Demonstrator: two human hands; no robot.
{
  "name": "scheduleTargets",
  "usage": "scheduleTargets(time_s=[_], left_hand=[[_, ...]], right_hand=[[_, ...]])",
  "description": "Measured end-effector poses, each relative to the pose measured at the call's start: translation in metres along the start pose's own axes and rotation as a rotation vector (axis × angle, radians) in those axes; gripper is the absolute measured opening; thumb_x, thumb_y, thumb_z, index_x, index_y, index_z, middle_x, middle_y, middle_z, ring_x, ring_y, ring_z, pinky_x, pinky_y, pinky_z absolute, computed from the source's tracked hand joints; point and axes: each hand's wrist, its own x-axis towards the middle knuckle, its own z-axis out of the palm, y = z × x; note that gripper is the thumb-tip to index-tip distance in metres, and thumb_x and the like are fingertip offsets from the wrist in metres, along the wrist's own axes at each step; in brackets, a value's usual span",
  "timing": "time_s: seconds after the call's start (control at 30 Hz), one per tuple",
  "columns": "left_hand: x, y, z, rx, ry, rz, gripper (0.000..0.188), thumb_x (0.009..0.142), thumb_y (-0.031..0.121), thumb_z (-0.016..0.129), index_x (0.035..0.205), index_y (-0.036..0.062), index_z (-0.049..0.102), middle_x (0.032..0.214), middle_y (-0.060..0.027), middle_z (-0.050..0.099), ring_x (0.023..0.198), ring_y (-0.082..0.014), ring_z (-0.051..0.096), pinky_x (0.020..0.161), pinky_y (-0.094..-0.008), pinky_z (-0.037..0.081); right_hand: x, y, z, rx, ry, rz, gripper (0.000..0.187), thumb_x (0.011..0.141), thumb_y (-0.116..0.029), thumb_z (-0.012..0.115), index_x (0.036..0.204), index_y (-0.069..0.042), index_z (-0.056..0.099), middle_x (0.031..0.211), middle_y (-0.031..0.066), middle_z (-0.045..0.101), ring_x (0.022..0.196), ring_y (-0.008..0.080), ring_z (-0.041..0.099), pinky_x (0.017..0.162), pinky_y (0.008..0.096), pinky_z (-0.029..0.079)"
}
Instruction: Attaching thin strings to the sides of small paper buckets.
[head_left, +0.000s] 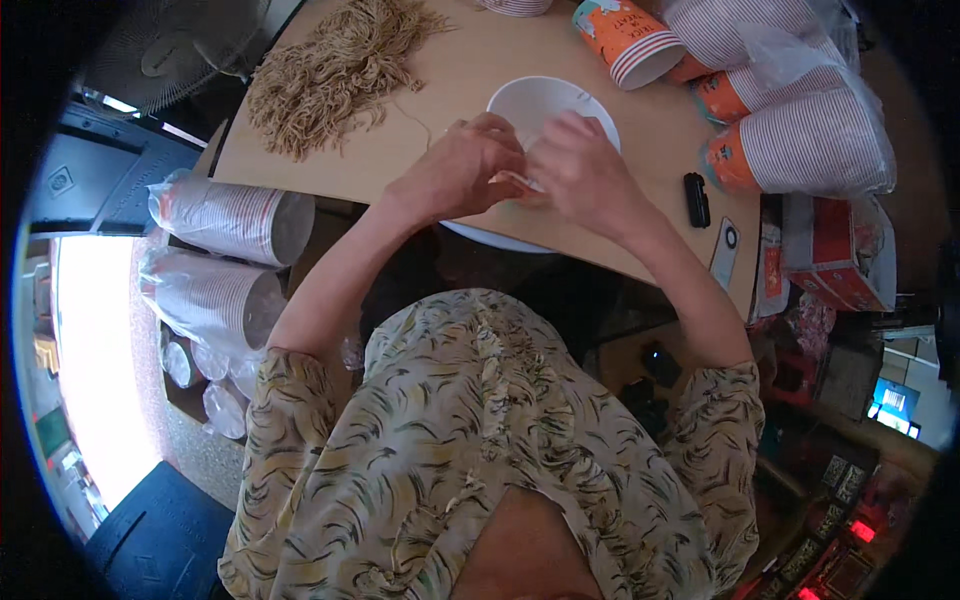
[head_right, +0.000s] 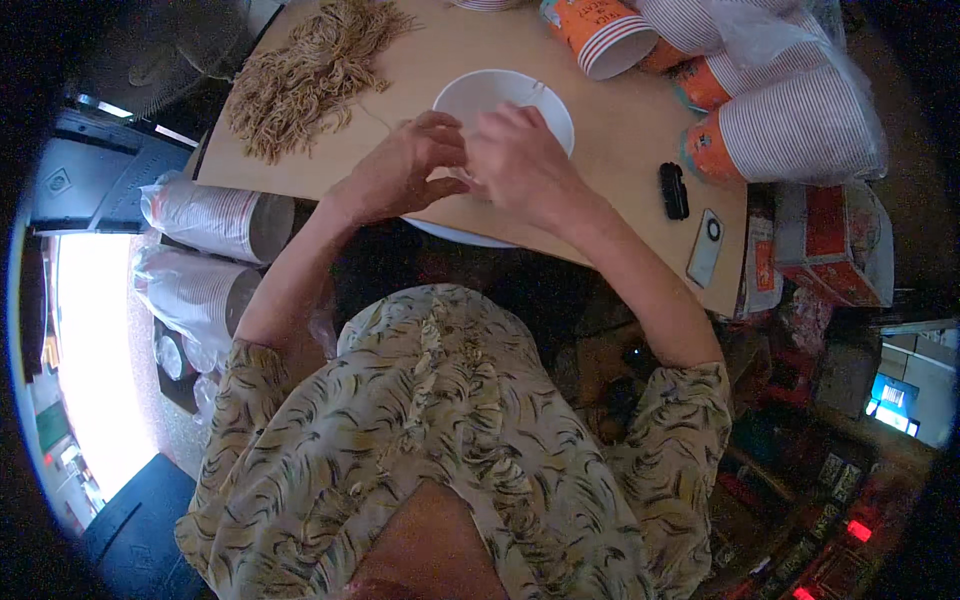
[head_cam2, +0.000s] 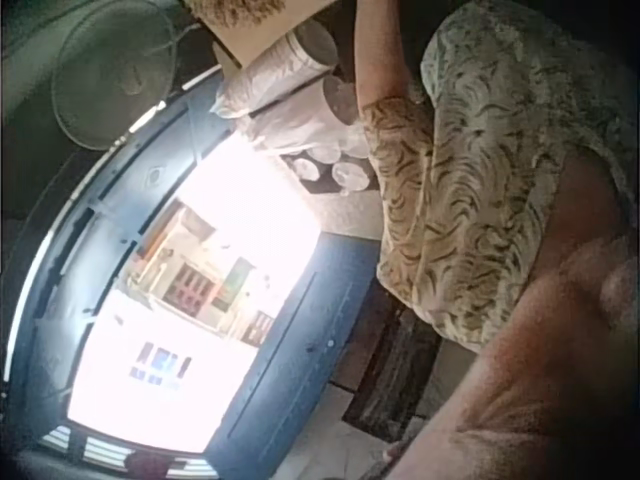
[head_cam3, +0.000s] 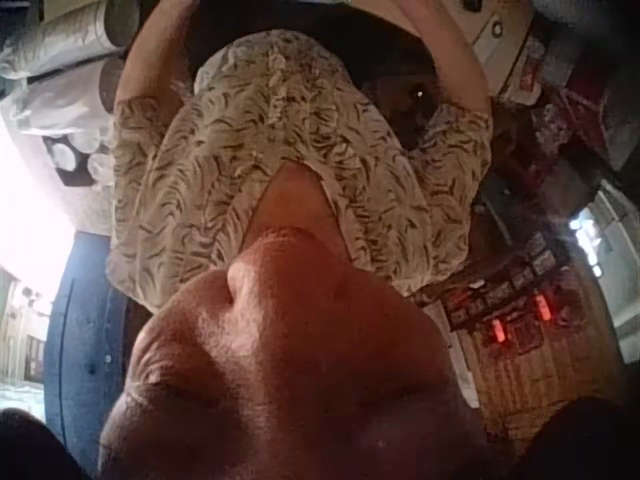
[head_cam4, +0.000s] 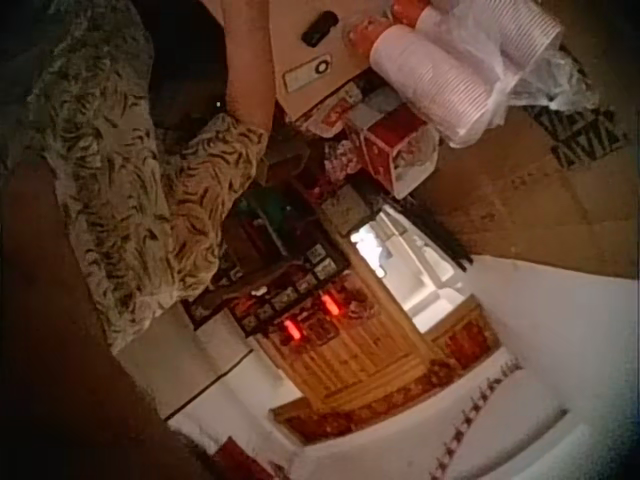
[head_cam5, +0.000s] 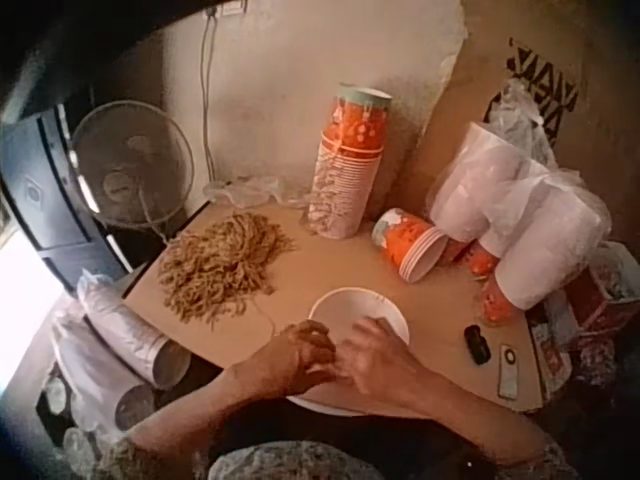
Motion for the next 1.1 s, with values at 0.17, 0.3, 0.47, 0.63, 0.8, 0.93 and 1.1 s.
scheduleTargets(time_s=[0.17,0.3,0.47,0.63,0.8,0.93,1.1], left_hand=[[-0.006,0.002,0.009,-0.064,0.048,-0.096,0.032,0.076,0.033,0.084,0.100,0.0131,0.077,0.111,-0.0053,0.070,0.135,-0.0323,0.047,0.108,-0.0524,0.034],[-0.006,0.005,0.019,-0.024,0.140,-0.156,0.028,0.076,0.032,0.084,0.097,0.0149,0.078,0.112,-0.0004,0.070,0.136,-0.0308,0.047,0.109,-0.0534,0.031],[-0.006,0.003,0.022,-0.020,0.157,-0.140,0.022,0.078,0.029,0.083,0.096,0.0167,0.078,0.108,0.0033,0.071,0.136,-0.0279,0.047,0.109,-0.0528,0.031],[-0.009,0.004,0.013,-0.031,0.046,-0.107,0.021,0.078,0.029,0.083,0.096,0.0183,0.078,0.104,0.0053,0.072,0.137,-0.0262,0.045,0.113,-0.0516,0.025],[-0.008,0.002,0.001,-0.018,-0.053,-0.077,0.018,0.081,0.030,0.082,0.096,0.0193,0.079,0.104,0.0070,0.072,0.137,-0.0250,0.045,0.114,-0.0509,0.023],[-0.005,-0.002,-0.006,-0.090,-0.071,0.003,0.016,0.085,0.028,0.079,0.096,0.0170,0.079,0.104,0.0075,0.072,0.135,-0.0249,0.047,0.113,-0.0477,0.028],[-0.003,-0.016,-0.001,-0.426,-0.061,-0.038,0.012,0.088,0.020,0.077,0.096,0.0119,0.078,0.104,0.0023,0.073,0.130,-0.0255,0.051,0.108,-0.0425,0.039]], right_hand=[[-0.004,-0.005,0.008,0.335,0.062,0.314,0.010,0.082,-0.007,0.071,0.085,-0.002,0.064,0.085,0.0100,0.056,0.088,0.0282,0.055,0.080,0.0384,0.046],[-0.010,-0.011,0.017,0.498,0.169,0.361,0.008,0.087,-0.005,0.068,0.088,0.001,0.063,0.084,0.0110,0.056,0.086,0.0264,0.058,0.076,0.0378,0.049],[-0.018,-0.012,0.023,0.741,0.210,0.535,0.009,0.092,-0.005,0.064,0.090,0.003,0.062,0.088,0.0084,0.055,0.083,0.0180,0.060,0.073,0.0319,0.054],[-0.024,-0.008,0.031,0.798,0.344,0.581,0.009,0.097,-0.007,0.061,0.095,0.003,0.060,0.090,0.0047,0.053,0.085,0.0126,0.062,0.068,0.0268,0.057],[-0.034,0.010,0.019,1.052,0.174,0.777,0.016,0.103,-0.013,0.053,0.101,0.001,0.058,0.091,0.0058,0.061,0.077,0.0114,0.063,0.062,0.0265,0.059],[-0.033,0.013,0.032,1.008,0.298,0.698,0.018,0.105,-0.015,0.051,0.102,0.002,0.058,0.092,0.0082,0.064,0.075,0.0116,0.064,0.061,0.0269,0.059],[-0.022,0.003,0.029,1.132,0.471,0.791,0.019,0.105,-0.015,0.051,0.101,0.002,0.058,0.096,0.0084,0.065,0.073,0.0120,0.064,0.061,0.0268,0.059]])
